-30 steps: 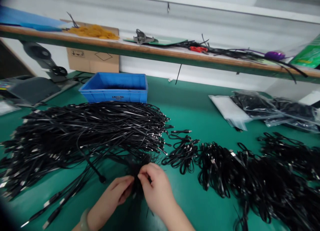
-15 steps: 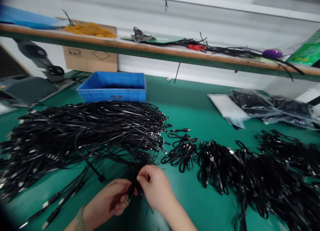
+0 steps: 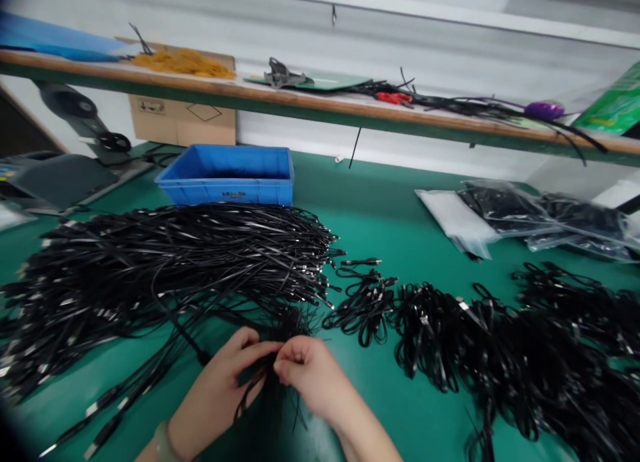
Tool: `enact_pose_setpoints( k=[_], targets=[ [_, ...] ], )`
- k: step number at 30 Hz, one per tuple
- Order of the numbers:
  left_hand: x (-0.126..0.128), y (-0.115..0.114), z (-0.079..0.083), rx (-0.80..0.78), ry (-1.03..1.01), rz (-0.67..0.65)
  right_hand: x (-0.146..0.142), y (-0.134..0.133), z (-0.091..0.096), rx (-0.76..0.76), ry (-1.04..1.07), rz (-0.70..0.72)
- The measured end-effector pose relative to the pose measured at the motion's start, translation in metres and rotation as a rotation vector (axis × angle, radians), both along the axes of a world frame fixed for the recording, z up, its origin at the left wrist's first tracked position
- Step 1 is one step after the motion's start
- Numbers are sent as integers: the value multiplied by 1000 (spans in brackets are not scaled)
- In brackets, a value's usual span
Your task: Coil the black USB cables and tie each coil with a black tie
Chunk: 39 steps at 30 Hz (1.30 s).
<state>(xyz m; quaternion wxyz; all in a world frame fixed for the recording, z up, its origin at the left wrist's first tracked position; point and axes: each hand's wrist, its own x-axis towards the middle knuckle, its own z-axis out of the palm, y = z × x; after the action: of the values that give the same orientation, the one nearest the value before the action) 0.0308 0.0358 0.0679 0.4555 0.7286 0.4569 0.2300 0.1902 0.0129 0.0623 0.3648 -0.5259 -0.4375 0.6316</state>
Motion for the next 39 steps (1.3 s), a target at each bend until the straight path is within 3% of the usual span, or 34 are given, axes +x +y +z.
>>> enact_pose_setpoints(
  k=[3, 5, 8, 10, 12, 14, 16, 18, 20, 22, 23, 25, 27, 29, 31, 33, 36, 38, 39],
  targets=[
    [1, 1, -6, -34, -72, 40, 0, -1, 1, 32, 93, -62],
    [3, -2, -15, -281, -245, 26, 0, -2, 3, 138, -9, -104],
    [9, -14, -30, -841, -625, -94, -1, -3, 2, 326, -161, -139],
    [13, -22, -37, -1095, -831, -197, -3, -5, -1, 333, -76, -134],
    [16, -27, -38, -1181, -856, -268, -2, -6, -5, 234, 111, -69],
    [15, -24, -33, -1119, -695, -254, 4, -8, -5, 150, 222, 14],
    [8, -15, -22, -931, -472, -128, 21, -7, -2, 199, 149, 9],
    [-10, -3, -11, -655, -322, 114, 47, -4, 1, 398, -101, -112],
    [-34, 12, -2, -313, -288, 462, 78, -1, 0, 625, -455, -261],
    [-60, 25, 2, 11, -307, 800, 109, 3, -8, 734, -825, -368],
    [-71, 31, 3, 118, -305, 917, 121, 4, -16, 732, -985, -382],
    [-87, 41, 3, 72, -283, 963, 137, 6, -32, 675, -1208, -328],
    [-92, 45, 3, -119, -340, 910, 140, 8, -44, 638, -1321, -261],
    [-87, 43, 5, -256, -429, 826, 133, 9, -47, 663, -1366, -299],
    [-76, 36, 10, -248, -416, 745, 115, 9, -37, 732, -1330, -374],
    [-59, 22, 16, -202, -278, 615, 90, 9, -20, 820, -1206, -346],
    [-31, -3, 25, -288, -113, 244, 46, 6, 10, 928, -993, -84],
    [-19, -18, 28, -471, -173, 2, 20, 6, 24, 995, -881, 188],
    [-16, -24, 29, -536, -236, -56, 10, 7, 29, 1018, -829, 310]
  ],
)
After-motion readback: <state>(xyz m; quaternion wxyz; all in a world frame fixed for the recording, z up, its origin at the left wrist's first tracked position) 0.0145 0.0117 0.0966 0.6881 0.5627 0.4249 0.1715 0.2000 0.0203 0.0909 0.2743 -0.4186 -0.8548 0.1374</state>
